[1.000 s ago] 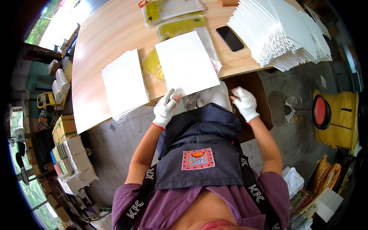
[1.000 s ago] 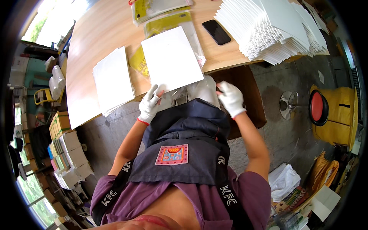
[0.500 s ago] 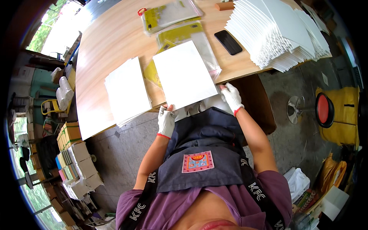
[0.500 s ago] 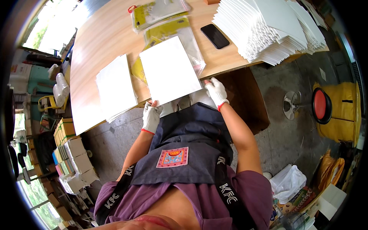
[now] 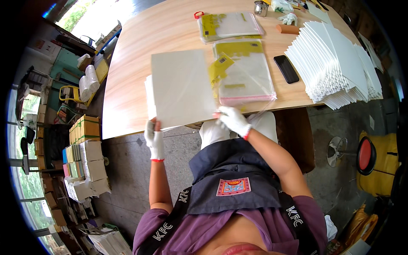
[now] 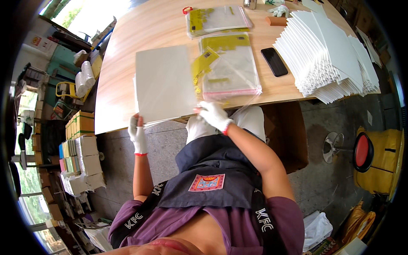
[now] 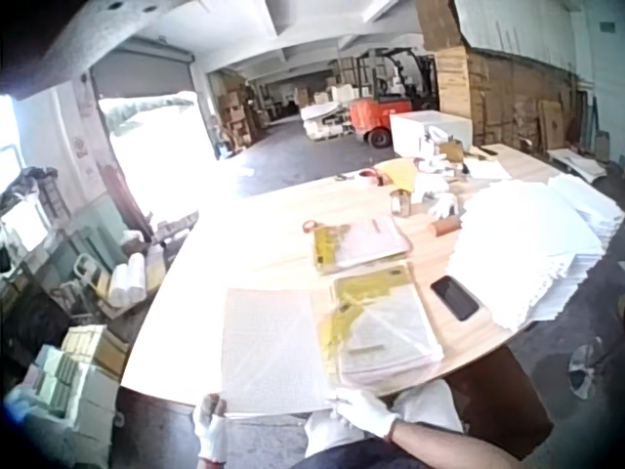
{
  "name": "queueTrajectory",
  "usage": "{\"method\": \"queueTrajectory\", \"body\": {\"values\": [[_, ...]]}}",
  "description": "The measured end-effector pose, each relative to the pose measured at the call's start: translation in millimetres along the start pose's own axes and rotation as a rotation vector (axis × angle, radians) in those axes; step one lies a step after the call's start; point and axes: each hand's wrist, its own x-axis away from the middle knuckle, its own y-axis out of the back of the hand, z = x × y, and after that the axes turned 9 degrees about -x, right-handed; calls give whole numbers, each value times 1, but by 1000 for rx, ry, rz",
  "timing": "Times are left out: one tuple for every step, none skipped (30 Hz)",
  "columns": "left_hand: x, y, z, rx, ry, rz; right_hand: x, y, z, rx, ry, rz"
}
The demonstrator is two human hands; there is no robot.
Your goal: The person repeatedly picks up white sheets of paper from a stack on the table and places them into clear plastic bags. They then move the filled bags to a growing pile on the left side of the table.
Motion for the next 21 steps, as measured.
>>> {"method": "queueTrajectory", "body": {"values": [[-11,15,17,-83,-31,-23,-12,-19,6,92,24,43],[-16,23,68,58,-65,-136,-24,-40,7,169,-3,97],[-23,16,63,-191,58,-4,-37,-46,3,247,-38,116],[-26,14,50,-448,191,117,-41,-52,13,476,-2,177],[-29,13,44,-702,325,240,-46,-57,24,860,51,182],[-20,23,103,-793,-91,102,-48,-72,37,867,-2,138],[-23,20,111,-794,-69,141,-53,-74,43,874,-77,59],[-26,18,112,-773,-53,149,-62,-74,47,862,-76,31],[-26,19,111,-758,-32,154,-73,-74,50,848,-73,12],[-24,19,111,-736,-35,137,-82,-76,51,834,-69,-7],[-21,17,110,-714,-39,120,-89,-78,47,855,-64,3],[-20,17,110,-696,-42,104,-95,-82,45,872,-58,14],[-20,19,109,-684,-36,95,-100,-86,44,889,-53,23],[-21,20,109,-671,-31,88,-105,-87,42,901,-64,31],[-20,16,107,-652,-25,88,-108,-87,40,892,-62,18],[-21,14,102,-620,-8,90,-109,-85,39,882,-60,1],[-23,14,103,-626,-8,82,-110,-83,37,870,-60,-21],[-22,14,114,-616,-36,52,-102,-81,40,832,-27,-38],[-21,15,129,-599,-69,28,-93,-77,39,791,78,-62],[-20,20,145,-585,-124,17,-76,-71,49,763,92,-8],[-18,21,160,-563,-180,5,-60,-61,59,739,106,40]]}}
